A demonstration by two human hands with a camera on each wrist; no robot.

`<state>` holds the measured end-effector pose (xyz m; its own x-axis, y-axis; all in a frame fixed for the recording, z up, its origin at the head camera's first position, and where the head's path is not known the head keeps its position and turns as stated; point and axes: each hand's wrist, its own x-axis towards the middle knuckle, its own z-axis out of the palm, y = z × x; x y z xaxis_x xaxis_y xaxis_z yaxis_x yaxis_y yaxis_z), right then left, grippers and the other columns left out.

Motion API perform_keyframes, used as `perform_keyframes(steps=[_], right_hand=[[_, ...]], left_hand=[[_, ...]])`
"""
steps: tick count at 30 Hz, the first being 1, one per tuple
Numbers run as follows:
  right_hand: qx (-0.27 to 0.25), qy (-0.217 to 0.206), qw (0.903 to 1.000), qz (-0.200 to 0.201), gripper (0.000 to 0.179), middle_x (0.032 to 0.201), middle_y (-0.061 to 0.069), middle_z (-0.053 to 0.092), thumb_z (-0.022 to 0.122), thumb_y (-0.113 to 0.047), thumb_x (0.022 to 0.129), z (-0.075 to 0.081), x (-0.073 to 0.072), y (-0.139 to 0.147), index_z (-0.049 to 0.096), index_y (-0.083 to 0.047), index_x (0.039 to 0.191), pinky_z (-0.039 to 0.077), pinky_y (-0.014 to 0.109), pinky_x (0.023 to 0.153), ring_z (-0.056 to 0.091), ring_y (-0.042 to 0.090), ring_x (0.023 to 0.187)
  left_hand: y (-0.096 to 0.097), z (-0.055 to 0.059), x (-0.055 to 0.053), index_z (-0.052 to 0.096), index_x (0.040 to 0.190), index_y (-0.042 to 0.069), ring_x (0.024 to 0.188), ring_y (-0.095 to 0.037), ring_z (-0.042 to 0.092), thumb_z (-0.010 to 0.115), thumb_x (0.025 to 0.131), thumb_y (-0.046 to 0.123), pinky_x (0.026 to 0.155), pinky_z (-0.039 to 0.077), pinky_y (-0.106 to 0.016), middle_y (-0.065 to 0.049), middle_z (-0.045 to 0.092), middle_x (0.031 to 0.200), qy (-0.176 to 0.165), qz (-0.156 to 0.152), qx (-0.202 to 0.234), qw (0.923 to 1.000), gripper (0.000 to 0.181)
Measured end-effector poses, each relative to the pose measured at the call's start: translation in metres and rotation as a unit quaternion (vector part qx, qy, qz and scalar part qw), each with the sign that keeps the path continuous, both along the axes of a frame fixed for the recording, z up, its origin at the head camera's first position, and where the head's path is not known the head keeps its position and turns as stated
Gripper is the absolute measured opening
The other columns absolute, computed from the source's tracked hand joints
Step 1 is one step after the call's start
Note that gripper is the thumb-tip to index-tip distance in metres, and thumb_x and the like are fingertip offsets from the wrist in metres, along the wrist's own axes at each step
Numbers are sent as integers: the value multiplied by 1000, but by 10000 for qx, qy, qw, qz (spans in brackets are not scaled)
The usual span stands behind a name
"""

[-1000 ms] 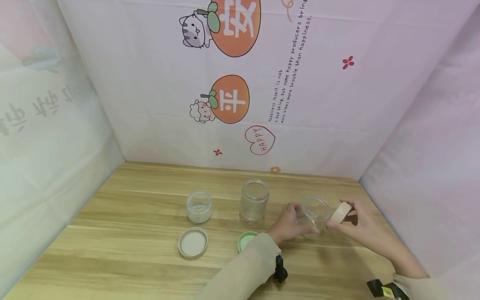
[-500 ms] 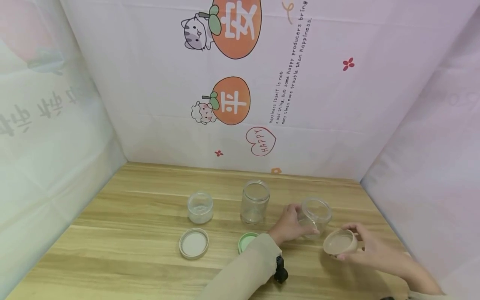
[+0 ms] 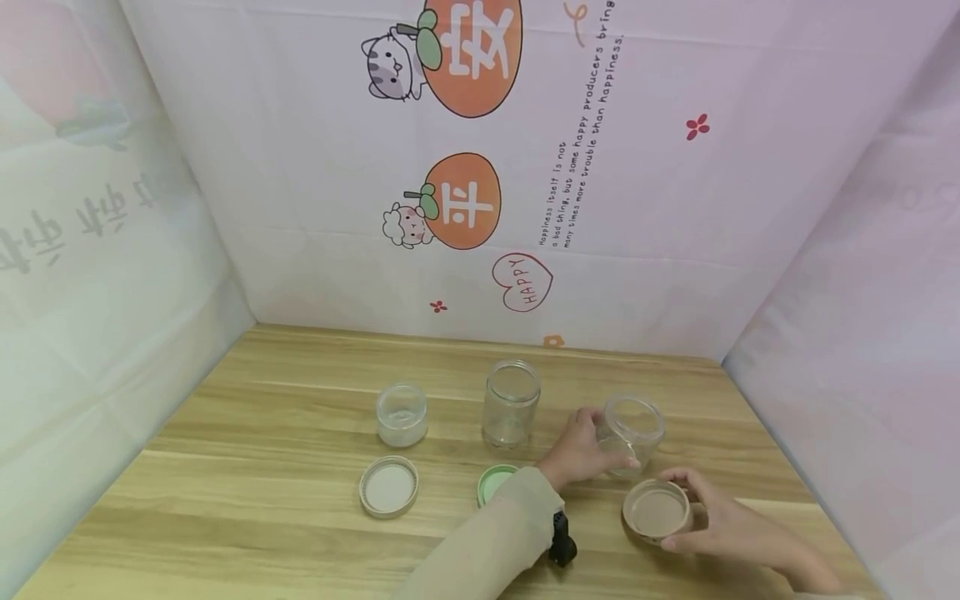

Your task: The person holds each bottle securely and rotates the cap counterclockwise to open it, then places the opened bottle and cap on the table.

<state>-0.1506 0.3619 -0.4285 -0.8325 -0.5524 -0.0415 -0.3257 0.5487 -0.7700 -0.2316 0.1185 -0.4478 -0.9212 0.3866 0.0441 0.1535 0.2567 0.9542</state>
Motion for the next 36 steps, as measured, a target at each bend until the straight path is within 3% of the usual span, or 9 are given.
perform_keyframes(steps=[7, 14, 20, 26, 31, 36], right_hand=[[268, 218, 9994, -44, 79, 131, 15, 54, 82, -21, 84, -6, 0, -4, 34, -2, 144, 49, 27, 86, 51, 9, 117], [1067, 1281, 9859, -142, 86, 128, 3, 57, 89, -36, 74, -12, 0, -13, 47, -4, 142, 50, 32, 88, 55, 15, 113], [1306, 1884, 9729, -317, 90, 123, 3, 61, 92, -44, 66, -14, 0, -23, 53, -1, 135, 52, 36, 82, 58, 21, 104], [1336, 1858, 9725, -434, 92, 122, 5, 61, 92, -46, 66, -11, 1, -28, 53, 1, 135, 51, 38, 81, 57, 25, 103], [1068, 1576, 9806, -477, 71, 127, 7, 61, 82, -38, 84, -6, 2, -26, 53, 0, 136, 53, 38, 84, 59, 21, 105], [764, 1290, 9846, -896, 49, 128, 13, 62, 68, -29, 97, 0, 1, -27, 54, 0, 134, 55, 44, 84, 60, 30, 108]], left_hand=[[1, -4, -1, 46, 136, 10, 119, -17, 49, 90, 75, 31, 103, 43, -34, -3, 47, 131, -74, 59, -47, 9999, 78], [2, -3, -1, 46, 136, 9, 118, -16, 48, 90, 75, 30, 101, 44, -35, -4, 46, 132, -116, 105, -58, 9999, 77], [3, 2, 1, 45, 140, 8, 115, -14, 48, 89, 75, 34, 98, 46, -35, -2, 47, 130, -72, 168, -384, 9991, 82], [3, 5, 3, 42, 144, 9, 118, -14, 48, 86, 77, 38, 100, 45, -36, -1, 47, 133, -6, 126, -740, 9972, 85], [0, 7, 5, 40, 147, 10, 123, -16, 47, 85, 78, 38, 102, 45, -38, -2, 43, 140, 6, 54, -717, 9974, 87], [-6, 7, 7, 36, 151, 11, 129, -20, 46, 84, 79, 41, 104, 44, -44, -1, 40, 146, 94, -77, -873, 9961, 91]])
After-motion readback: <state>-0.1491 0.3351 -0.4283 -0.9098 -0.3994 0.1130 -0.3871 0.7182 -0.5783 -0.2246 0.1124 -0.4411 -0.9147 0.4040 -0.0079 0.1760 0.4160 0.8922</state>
